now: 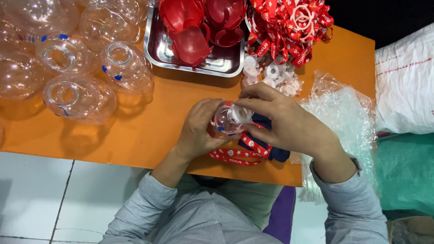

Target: Assembling decorative plastic bottles by attaching a red base, tying a red ribbon, and wrapping in plastic.

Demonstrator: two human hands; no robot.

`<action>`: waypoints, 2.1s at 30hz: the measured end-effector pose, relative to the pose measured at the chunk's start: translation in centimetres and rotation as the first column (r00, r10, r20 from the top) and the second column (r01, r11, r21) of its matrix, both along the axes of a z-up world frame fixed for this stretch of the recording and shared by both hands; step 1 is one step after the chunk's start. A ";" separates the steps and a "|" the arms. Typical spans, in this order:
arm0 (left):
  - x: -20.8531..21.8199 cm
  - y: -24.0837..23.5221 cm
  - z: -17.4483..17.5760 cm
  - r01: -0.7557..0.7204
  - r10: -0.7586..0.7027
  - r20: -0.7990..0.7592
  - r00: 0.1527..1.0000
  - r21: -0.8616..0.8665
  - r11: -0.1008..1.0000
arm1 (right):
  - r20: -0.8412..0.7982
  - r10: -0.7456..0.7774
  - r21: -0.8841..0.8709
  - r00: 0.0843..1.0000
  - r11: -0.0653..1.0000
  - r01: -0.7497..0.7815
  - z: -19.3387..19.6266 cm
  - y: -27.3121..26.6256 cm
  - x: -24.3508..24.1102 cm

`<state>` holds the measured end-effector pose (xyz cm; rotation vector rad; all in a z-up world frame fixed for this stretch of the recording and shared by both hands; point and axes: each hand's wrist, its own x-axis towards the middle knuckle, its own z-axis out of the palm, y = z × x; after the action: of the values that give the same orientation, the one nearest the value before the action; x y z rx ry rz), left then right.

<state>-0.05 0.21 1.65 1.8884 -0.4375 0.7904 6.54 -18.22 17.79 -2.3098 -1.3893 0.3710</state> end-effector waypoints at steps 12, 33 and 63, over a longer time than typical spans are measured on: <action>-0.1 0.1 -1.0 -0.007 0.007 -0.007 1.000 0.014 1.000 | 0.348 -0.023 -0.021 0.937 0.999 0.032 -1.6 0.8 -1.2; -0.1 0.0 -1.3 -0.035 0.035 -0.009 0.999 0.030 0.999 | 0.583 -0.035 -0.103 0.812 0.988 0.117 -2.4 1.3 -1.2; -0.5 0.1 -1.3 0.090 -0.112 -0.133 0.985 -0.161 0.983 | -0.269 -0.409 0.417 0.872 0.767 0.488 -11.4 -3.0 -5.5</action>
<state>-0.52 0.34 0.36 1.7499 -0.3695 0.6014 1.08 -21.25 6.42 -2.0470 -0.6962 0.0506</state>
